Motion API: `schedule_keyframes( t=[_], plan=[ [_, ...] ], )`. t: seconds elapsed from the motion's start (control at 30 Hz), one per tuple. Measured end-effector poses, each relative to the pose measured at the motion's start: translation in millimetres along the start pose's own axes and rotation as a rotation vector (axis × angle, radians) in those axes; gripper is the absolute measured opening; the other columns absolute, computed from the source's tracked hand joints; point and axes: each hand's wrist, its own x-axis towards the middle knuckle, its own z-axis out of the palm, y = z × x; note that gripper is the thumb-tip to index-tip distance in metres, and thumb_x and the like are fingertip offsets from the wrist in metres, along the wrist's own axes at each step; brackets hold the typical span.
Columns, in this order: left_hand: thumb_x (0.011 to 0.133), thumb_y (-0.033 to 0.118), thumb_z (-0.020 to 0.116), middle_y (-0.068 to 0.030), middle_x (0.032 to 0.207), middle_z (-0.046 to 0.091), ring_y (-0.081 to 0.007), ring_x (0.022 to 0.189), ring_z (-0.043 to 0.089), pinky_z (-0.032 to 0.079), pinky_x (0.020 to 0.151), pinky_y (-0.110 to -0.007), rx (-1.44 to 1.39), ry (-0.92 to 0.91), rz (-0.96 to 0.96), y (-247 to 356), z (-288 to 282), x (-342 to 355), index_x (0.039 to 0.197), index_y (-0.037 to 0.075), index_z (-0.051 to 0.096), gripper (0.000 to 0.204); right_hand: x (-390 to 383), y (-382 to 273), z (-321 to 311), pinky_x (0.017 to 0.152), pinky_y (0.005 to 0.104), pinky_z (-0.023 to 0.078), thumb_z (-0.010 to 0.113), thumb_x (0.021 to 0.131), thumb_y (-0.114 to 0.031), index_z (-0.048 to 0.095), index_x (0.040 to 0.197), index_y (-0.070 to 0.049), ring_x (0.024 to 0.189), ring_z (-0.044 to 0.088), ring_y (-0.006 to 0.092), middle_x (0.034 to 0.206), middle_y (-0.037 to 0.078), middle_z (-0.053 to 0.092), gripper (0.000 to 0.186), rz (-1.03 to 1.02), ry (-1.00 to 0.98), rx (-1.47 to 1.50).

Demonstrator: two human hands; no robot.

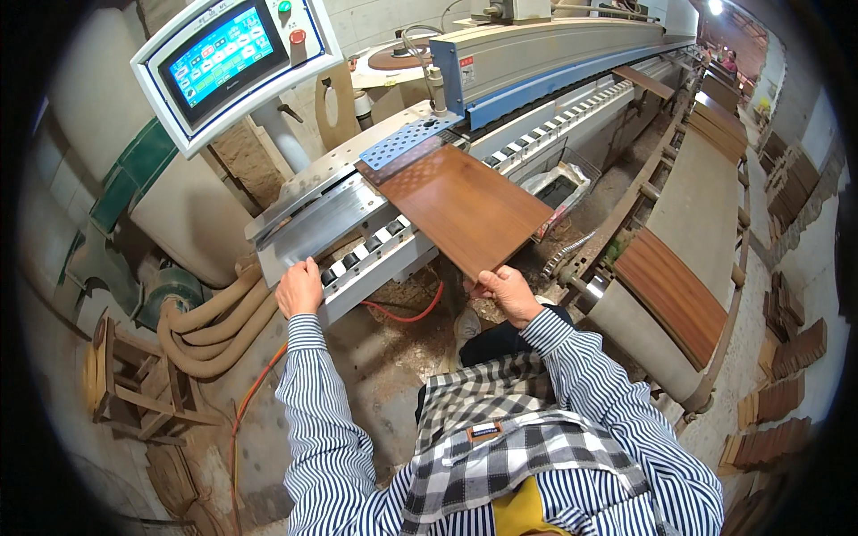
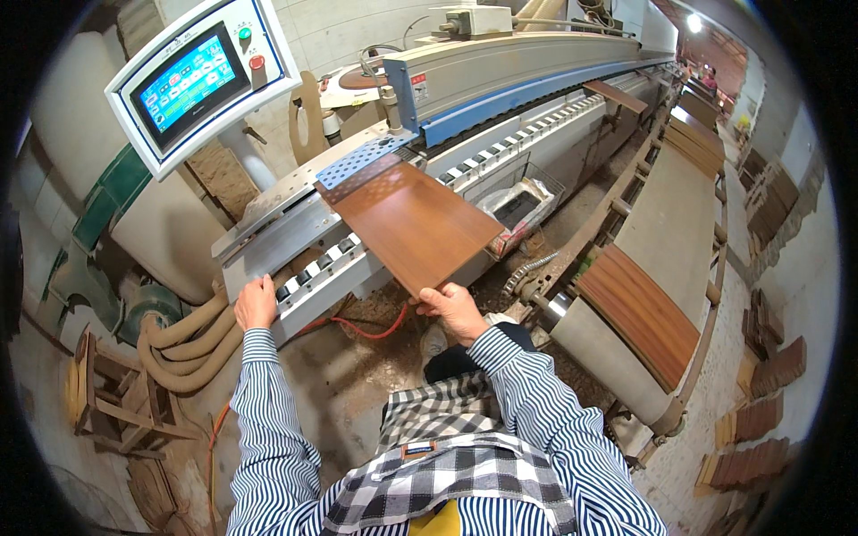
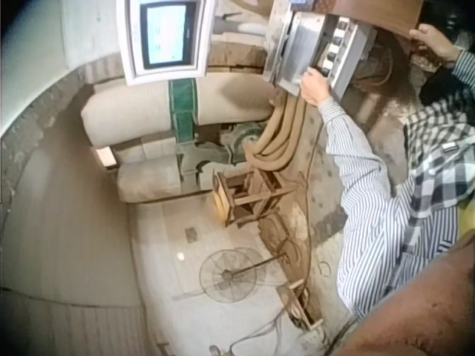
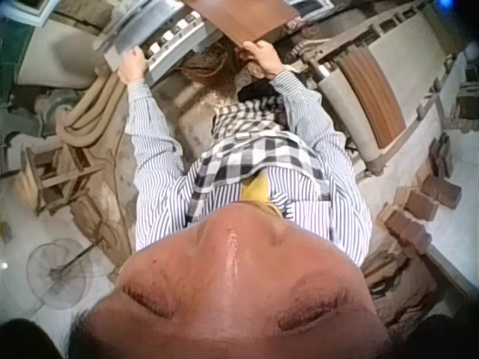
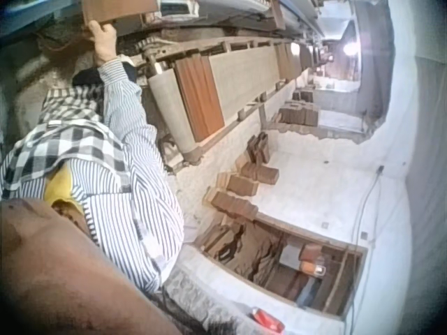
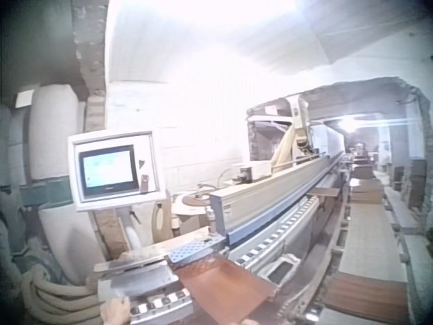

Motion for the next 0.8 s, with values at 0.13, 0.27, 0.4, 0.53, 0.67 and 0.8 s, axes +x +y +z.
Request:
schedule_keyframes(
  t=[0.13,0.27,0.4,0.53,0.67,0.8],
  plan=[
    [0.087,0.038,0.042,-0.0188,0.085,0.063,-0.0358,0.080,0.060,0.046,0.072,-0.045,-0.003,-0.001,-0.021,5.4,-5.2,-3.1,0.084,0.007,0.067,0.039,0.9,-8.8,-15.7,0.067,0.0254,0.047,0.060,0.085,-0.038,0.054,0.092,-0.002,0.071,0.058,0.0118,0.087,0.009,0.064,0.037,0.006,0.128,0.073],
    [0.087,0.038,0.042,-0.0186,0.086,0.063,-0.0357,0.081,0.060,0.046,0.073,-0.045,0.000,-0.004,-0.024,4.4,-3.0,-2.5,0.086,0.008,0.067,0.039,6.4,-17.4,-35.1,0.060,0.0210,0.044,0.058,0.084,-0.045,0.055,0.085,-0.009,0.064,0.055,0.0065,0.076,0.001,0.062,0.036,-0.008,0.273,0.098],
    [0.087,0.038,0.043,-0.0187,0.087,0.063,-0.0357,0.083,0.060,0.046,0.074,-0.044,-0.009,-0.013,-0.016,5.1,-1.0,0.7,0.087,0.008,0.067,0.039,10.2,-32.1,-57.3,0.054,0.0203,0.041,0.056,0.085,-0.045,0.057,0.088,-0.008,0.059,0.053,0.0066,0.072,0.001,0.061,0.037,-0.004,0.393,0.084],
    [0.086,0.040,0.040,-0.0197,0.089,0.063,-0.0373,0.084,0.060,0.046,0.075,-0.045,0.030,-0.023,0.006,-1.3,9.2,7.5,0.089,0.007,0.067,0.043,-11.6,-38.2,-91.4,0.053,0.0194,0.042,0.056,0.086,-0.040,0.056,0.106,-0.005,0.058,0.054,0.0066,0.074,0.003,0.062,0.040,-0.140,0.476,0.116],
    [0.087,0.042,0.038,-0.0199,0.090,0.062,-0.0383,0.085,0.058,0.045,0.072,-0.047,-0.039,-0.013,0.043,-16.7,20.1,13.8,0.090,0.006,0.066,0.046,-83.1,-11.8,-166.4,0.055,0.0220,0.046,0.055,0.087,-0.017,0.035,0.132,-0.003,0.060,0.054,0.0085,0.075,0.006,0.060,0.052,-0.238,0.731,-0.146],
    [0.088,0.041,0.037,-0.0198,0.091,0.062,-0.0391,0.084,0.057,0.044,0.071,-0.049,0.058,-0.044,0.109,-9.5,11.8,10.2,0.091,0.005,0.065,0.045,-200.6,21.4,-246.3,0.051,0.0244,0.047,0.052,0.087,-0.014,0.016,0.140,-0.008,0.059,0.055,0.0114,0.070,0.005,0.058,0.065,-0.396,1.250,-0.393]
  ],
)
